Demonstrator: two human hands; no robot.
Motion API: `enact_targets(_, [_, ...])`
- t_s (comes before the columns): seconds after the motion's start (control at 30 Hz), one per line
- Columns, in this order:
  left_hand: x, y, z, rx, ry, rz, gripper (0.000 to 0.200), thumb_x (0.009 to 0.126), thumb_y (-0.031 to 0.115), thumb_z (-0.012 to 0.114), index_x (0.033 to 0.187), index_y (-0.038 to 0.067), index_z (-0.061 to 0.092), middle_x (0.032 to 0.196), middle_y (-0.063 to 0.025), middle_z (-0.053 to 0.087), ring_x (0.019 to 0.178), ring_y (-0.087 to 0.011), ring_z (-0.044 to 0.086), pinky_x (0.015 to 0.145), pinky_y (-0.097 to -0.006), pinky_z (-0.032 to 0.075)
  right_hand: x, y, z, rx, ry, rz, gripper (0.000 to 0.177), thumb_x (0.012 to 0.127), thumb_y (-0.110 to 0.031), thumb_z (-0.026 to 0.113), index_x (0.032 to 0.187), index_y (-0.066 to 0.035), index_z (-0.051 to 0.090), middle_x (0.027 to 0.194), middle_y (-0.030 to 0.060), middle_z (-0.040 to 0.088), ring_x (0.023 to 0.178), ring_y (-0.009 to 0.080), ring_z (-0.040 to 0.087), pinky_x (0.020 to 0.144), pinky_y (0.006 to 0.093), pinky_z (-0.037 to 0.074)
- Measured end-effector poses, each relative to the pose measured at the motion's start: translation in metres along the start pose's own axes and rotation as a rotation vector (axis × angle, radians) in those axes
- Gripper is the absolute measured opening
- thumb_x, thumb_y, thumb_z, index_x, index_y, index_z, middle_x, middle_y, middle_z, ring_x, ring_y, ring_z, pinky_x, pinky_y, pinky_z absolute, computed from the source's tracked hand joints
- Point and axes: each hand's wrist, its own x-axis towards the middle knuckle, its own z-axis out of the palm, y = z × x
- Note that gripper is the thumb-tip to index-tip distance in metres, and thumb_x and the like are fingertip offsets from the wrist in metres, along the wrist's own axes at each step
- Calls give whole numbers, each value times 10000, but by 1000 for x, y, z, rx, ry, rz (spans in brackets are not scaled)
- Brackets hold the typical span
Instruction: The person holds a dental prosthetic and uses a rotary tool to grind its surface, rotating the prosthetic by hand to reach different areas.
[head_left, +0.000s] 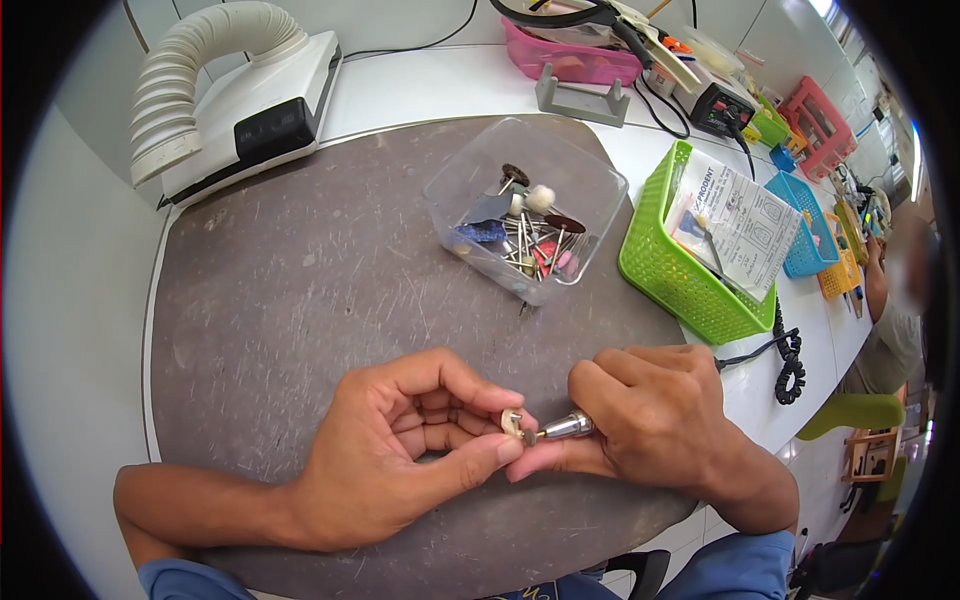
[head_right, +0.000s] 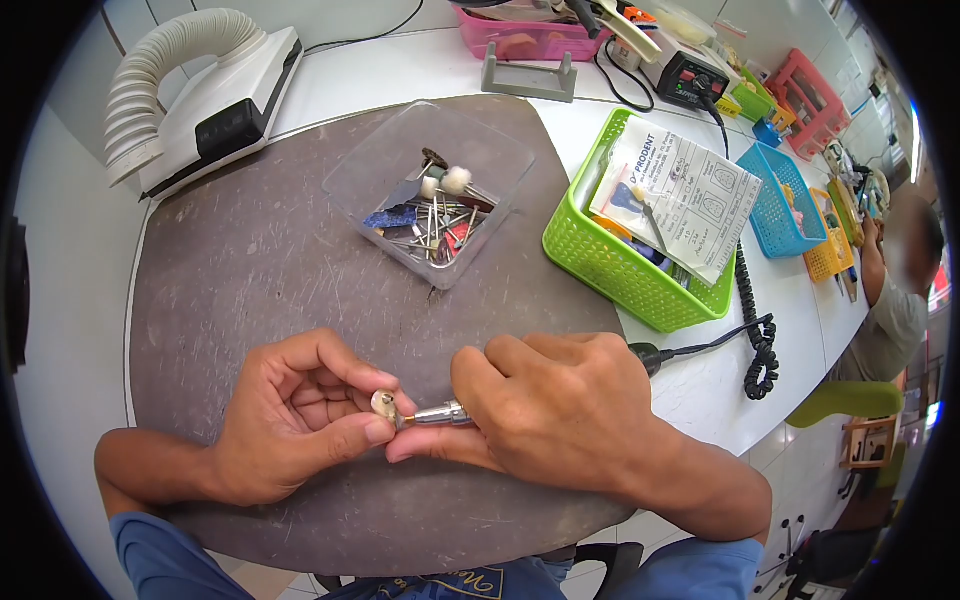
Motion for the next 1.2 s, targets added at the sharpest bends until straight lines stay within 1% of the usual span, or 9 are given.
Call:
enact_targets(0.2, [1,-1,0,-23,8,-2,227,861,-84,658,1054,-33,551,1042,-186,666,1017,-177,659,900,-291,554,0,0,-1,-13,-6,1,609,725,-654,700,574,-124,439,507,-14,434,409,122,530,356,273,356])
enact_targets(0.3, [0,-1,0,-9,7,-5,227,861,-87,656,1055,-35,552,1041,-184,666,1014,-176,660,899,-290,554,0,1,0,-5,36,31,612,719,-655,705,574,-124,437,508,-13,434,411,123,534,356,273,356])
enact_targets(0.6, [1,0,0,-7,7,-8,234,859,-87,656,1064,-39,552,1039,-183,666,1008,-172,660,899,-290,553,0,0,-1,-10,16,14,612,721,-654,703,572,-124,436,507,-12,428,412,123,534,354,273,351])
enact_targets(0.67, [1,0,1,-16,9,-14,234,860,-86,656,1064,-39,551,1040,-184,667,1008,-172,660,900,-292,552,-1,0,-2,-14,-22,1,610,725,-652,701,570,-126,435,507,-12,429,410,122,530,352,273,349])
enact_targets(0.8, [1,1,1,-9,9,-16,226,866,-78,653,1063,-38,550,1039,-191,669,1004,-174,660,903,-295,549,-1,1,-1,-11,15,16,609,727,-652,700,568,-126,436,507,-12,431,408,122,527,350,275,346])
enact_targets(0.87, [1,1,1,-6,13,-21,223,868,-75,653,1062,-37,550,1038,-192,670,1003,-174,661,904,-295,549,-1,0,-2,-28,-28,4,609,723,-652,703,567,-126,438,505,-13,431,410,121,527,352,275,345])
enact_targets(0.97, [1,0,0,-6,8,-11,222,869,-71,653,1064,-37,550,1033,-189,671,1001,-174,661,902,-294,549,0,1,-1,-8,32,36,607,722,-648,707,566,-126,440,503,-15,427,409,120,525,353,274,343])
enact_targets(1.2, [1,2,1,-20,15,-30,228,868,-66,658,1068,-39,549,1030,-187,671,992,-170,661,898,-292,550,0,0,-1,-8,23,17,604,719,-642,715,567,-126,440,506,-16,426,409,119,524,355,273,346])
